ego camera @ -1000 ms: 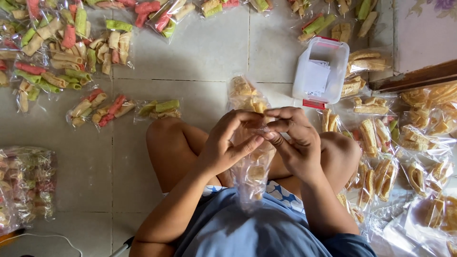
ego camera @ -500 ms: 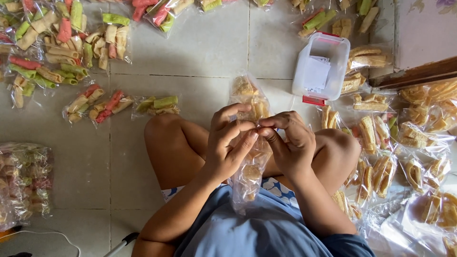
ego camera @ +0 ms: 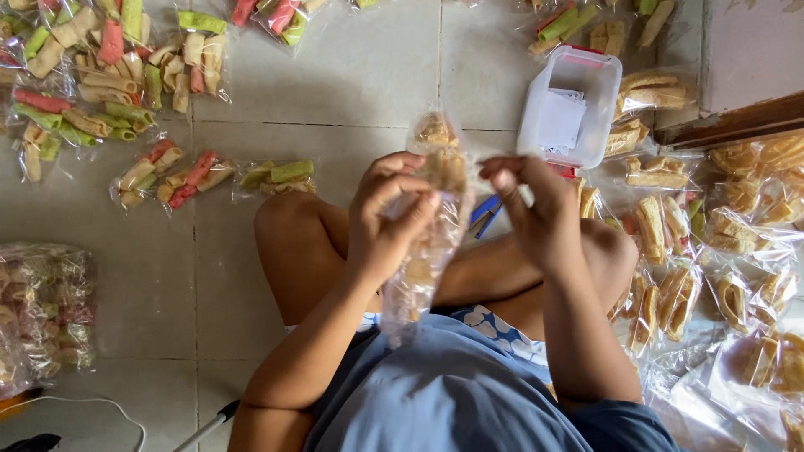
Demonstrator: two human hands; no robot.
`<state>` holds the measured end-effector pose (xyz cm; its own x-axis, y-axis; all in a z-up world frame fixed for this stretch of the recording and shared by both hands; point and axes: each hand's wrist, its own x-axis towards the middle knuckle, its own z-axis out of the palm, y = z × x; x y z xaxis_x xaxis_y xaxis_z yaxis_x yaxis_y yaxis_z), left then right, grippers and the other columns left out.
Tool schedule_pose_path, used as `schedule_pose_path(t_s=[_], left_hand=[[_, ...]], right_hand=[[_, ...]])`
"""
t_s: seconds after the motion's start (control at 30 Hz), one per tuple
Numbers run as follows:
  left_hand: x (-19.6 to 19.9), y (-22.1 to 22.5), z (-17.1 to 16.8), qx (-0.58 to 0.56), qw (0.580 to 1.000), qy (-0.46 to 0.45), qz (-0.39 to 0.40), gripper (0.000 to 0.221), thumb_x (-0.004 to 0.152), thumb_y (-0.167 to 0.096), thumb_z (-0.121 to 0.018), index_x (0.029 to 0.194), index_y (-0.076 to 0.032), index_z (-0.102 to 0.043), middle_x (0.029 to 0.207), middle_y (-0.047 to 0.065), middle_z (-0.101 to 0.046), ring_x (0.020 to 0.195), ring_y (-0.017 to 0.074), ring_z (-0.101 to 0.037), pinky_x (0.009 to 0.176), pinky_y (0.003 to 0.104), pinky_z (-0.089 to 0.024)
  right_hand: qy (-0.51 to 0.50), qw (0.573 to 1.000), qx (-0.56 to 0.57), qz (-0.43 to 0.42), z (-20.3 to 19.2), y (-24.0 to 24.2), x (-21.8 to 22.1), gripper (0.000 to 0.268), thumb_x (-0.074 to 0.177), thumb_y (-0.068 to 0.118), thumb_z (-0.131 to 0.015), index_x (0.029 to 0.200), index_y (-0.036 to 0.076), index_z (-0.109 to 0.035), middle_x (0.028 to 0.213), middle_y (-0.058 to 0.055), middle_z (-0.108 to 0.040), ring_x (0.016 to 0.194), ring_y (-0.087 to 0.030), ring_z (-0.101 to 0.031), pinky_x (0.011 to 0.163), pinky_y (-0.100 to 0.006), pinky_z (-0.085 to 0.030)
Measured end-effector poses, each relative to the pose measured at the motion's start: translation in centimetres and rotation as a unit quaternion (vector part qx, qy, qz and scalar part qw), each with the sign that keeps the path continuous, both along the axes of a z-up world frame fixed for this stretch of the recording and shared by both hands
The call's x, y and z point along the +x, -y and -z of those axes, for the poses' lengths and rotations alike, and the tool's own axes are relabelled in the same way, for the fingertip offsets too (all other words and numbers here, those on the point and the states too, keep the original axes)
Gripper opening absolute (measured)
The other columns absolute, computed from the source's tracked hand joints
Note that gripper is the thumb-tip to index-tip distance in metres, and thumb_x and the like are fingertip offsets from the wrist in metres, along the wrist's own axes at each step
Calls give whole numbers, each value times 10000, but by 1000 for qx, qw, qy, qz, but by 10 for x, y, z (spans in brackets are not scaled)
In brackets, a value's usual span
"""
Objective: Manually filling plastic bags with snack crackers and sealing them using a stapler.
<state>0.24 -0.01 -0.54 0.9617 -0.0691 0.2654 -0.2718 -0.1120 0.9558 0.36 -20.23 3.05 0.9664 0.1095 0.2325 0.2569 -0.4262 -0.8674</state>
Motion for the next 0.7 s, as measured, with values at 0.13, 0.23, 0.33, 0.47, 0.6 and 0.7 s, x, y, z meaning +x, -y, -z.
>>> schedule_pose_path(t_s=[0.13,0.23,0.33,0.47,0.6,0.7], left_hand=[[4,-5,8,-156,980,-121,-34,112,935,-204,-737,941,-97,-706,1193,104,-646,1128,213,-599,1010,400,-448],[5,-11,8,-174,971,-161,-43,92,941,-203,-728,967,-115,-731,1196,76,-652,1100,160,-601,1000,368,-455],[7,-13,8,-182,968,-162,-55,74,942,-192,-721,963,-122,-730,1196,70,-657,1101,149,-589,1011,360,-438],[7,-6,6,-200,963,-163,-77,142,967,-180,-701,1089,-120,-741,1157,23,-682,1075,98,-582,1015,331,-449],[3,2,-2,-158,981,-94,-62,168,997,-217,-683,1130,-125,-729,1146,33,-699,1055,106,-612,1023,352,-460],[-5,8,-1,-145,984,-72,-80,161,1004,-216,-683,1123,-117,-727,1150,51,-715,1061,145,-646,1026,375,-462]], right_hand=[[-59,993,-97,23,65,33,30,173,1078,63,-607,1161,-76,-668,931,-270,-683,804,-388,-649,772,-518,-521],[-211,940,-269,-6,164,64,36,219,1009,145,-660,1144,-24,-692,950,-267,-727,872,-447,-710,801,-553,-558],[-336,855,-395,-11,253,90,31,380,958,384,-700,1180,76,-685,1016,-221,-759,998,-421,-720,883,-545,-562],[-444,781,-438,30,274,83,36,770,943,560,-658,1340,-73,-470,1191,-386,-676,1141,-498,-670,1014,-584,-502],[-515,742,-429,4,274,52,39,890,939,696,-562,1395,-29,-321,1342,-357,-600,1269,-476,-603,1111,-554,-452],[-464,731,-497,-67,279,42,31,1134,910,762,-510,1620,25,-22,1210,-262,-681,1119,-429,-694,937,-561,-558]])
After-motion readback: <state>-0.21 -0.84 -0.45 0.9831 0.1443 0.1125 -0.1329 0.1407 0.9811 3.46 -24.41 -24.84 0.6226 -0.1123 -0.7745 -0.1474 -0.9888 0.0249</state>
